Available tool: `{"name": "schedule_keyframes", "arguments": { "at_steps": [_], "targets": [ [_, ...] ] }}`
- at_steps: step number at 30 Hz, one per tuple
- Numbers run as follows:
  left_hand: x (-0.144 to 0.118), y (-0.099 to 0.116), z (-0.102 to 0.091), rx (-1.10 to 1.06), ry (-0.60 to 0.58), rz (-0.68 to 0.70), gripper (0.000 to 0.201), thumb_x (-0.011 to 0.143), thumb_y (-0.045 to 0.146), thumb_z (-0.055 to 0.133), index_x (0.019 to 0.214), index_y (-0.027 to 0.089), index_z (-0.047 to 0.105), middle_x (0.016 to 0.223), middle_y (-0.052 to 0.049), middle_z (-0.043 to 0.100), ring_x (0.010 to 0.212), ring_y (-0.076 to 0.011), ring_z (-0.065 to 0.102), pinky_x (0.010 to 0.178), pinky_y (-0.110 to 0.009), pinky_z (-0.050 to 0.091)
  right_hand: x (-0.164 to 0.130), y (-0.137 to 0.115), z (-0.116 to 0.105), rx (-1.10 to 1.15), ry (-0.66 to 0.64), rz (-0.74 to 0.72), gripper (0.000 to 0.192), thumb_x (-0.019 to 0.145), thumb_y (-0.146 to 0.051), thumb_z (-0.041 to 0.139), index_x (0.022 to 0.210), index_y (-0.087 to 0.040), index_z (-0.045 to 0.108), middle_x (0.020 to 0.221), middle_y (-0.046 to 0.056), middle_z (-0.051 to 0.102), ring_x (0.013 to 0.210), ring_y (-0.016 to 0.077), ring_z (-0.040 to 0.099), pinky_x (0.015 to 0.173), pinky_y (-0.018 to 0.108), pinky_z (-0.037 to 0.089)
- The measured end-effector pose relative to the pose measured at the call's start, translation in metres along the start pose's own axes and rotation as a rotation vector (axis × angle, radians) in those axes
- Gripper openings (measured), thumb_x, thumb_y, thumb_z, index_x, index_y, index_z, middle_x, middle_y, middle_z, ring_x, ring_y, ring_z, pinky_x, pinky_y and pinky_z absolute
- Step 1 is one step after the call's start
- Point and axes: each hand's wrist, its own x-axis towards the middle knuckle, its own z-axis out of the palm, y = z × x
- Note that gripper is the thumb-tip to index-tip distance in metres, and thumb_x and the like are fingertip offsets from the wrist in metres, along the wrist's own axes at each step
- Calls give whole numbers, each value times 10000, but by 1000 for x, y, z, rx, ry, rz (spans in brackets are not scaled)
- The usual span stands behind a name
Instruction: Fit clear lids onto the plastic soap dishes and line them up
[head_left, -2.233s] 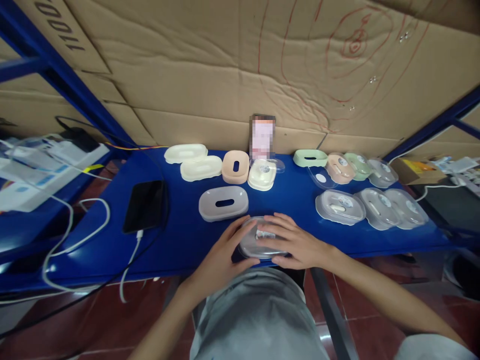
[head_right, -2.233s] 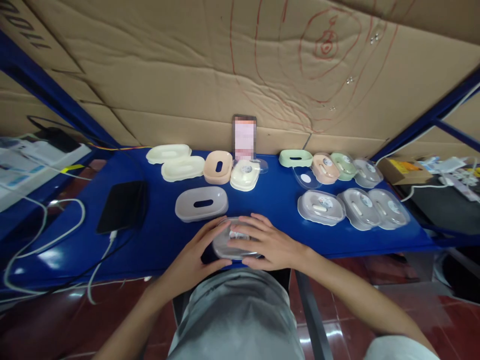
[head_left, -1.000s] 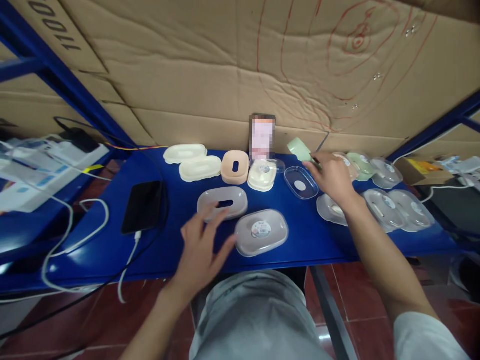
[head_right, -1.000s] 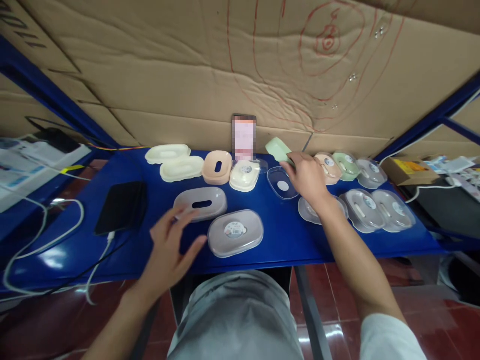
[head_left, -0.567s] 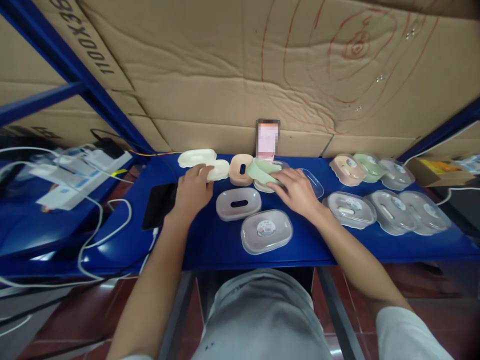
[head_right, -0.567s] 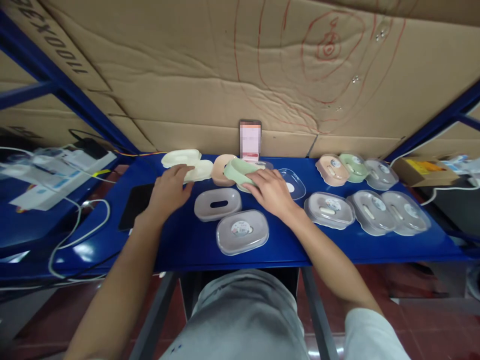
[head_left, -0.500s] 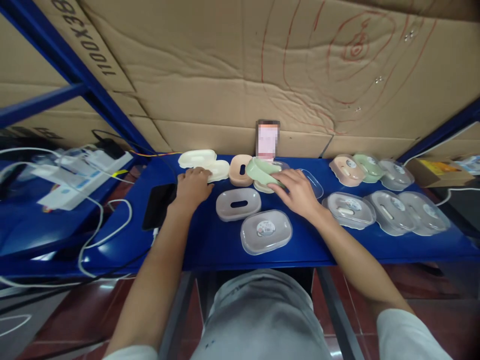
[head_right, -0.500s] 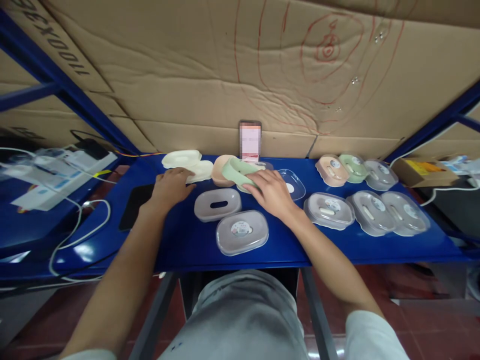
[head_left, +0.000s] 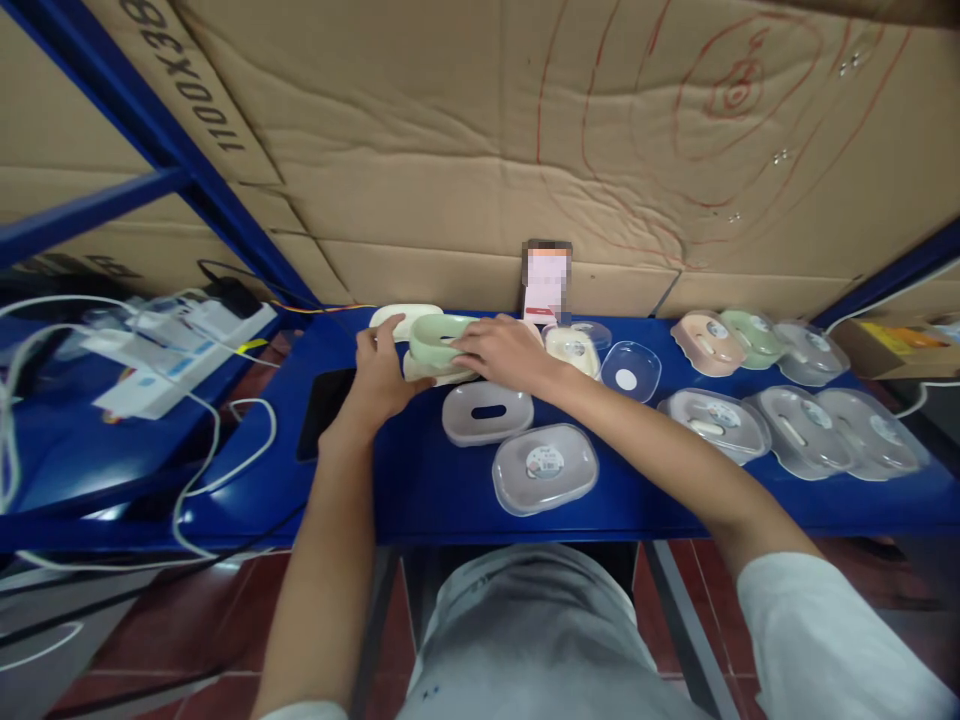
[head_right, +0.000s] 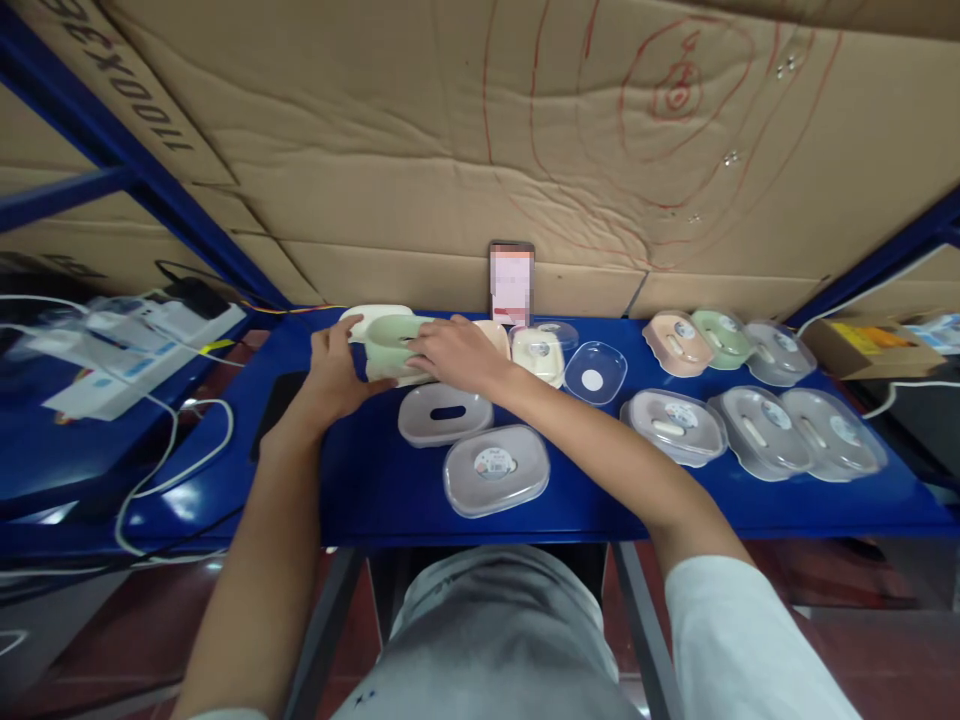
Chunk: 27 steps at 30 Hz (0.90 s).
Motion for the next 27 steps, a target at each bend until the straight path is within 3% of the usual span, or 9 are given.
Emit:
{"name": "schedule_keyframes", "arguments": {
  "at_steps": [2,5,7,11,15,18,23,27],
  "targets": [
    [0,-2,-1,34,-3,3,1182,680,229,944,1659,211,282,1599,-219,362,1503,-444,429,1245,-618,391,16,-1,8,-35,-100,-21,230,1081,-294,634,1201,-173,788,1206,131,776,1142,261,677,892,362,401],
    [-1,-6,-1,80,-77,60,934,764,200,871,1591,243,442,1665,-199,339,1566,-449,371,1270,-604,369,28,-2,18,-64,-194,-69,198,1080,-255,627,1170,-179,786,1199,120,771,1121,247,682,861,352,403],
    [-1,-9,0,78,-122,79,802,815,204,824,1549,230,503,1682,-190,352,1586,-424,364,1286,-576,361,33,-1,22,-85,-217,-90,193,1082,-234,613,1164,-181,779,1198,108,766,1109,235,683,852,344,407],
    [0,-12,2,41,-170,88,810,855,250,790,1592,201,457,1671,-197,403,1601,-392,361,1285,-561,374,39,0,28,-84,-253,-97,211,1092,-242,589,1168,-171,773,1198,115,763,1067,226,686,837,338,422],
    [1,-10,3,40,-200,82,688,874,266,760,1526,180,556,1590,-182,506,1542,-378,450,1287,-531,374,39,0,32,-89,-249,-114,255,1043,-276,684,1273,-179,736,1258,119,743,1142,249,674,876,348,439],
    [2,-8,2,41,-189,79,611,869,273,761,1464,208,636,1565,-153,521,1471,-362,530,1272,-494,401,36,-2,32,-122,-253,-109,350,995,-175,713,1345,-177,697,1295,121,732,1131,241,678,882,347,456],
    [2,-6,0,56,-205,60,576,871,279,776,1436,219,680,1545,-151,543,1432,-381,566,1243,-504,435,39,-8,30,-121,-318,-73,273,999,-95,646,1250,-150,739,1270,134,750,1099,248,703,825,334,485],
    [1,-8,2,63,-232,91,508,912,319,740,1409,224,694,1569,-144,525,1487,-393,510,1261,-532,408,40,-3,8,-6,-386,-70,219,1041,-168,630,1205,-214,767,1180,71,798,1006,211,730,772,292,488]
  ]
}}
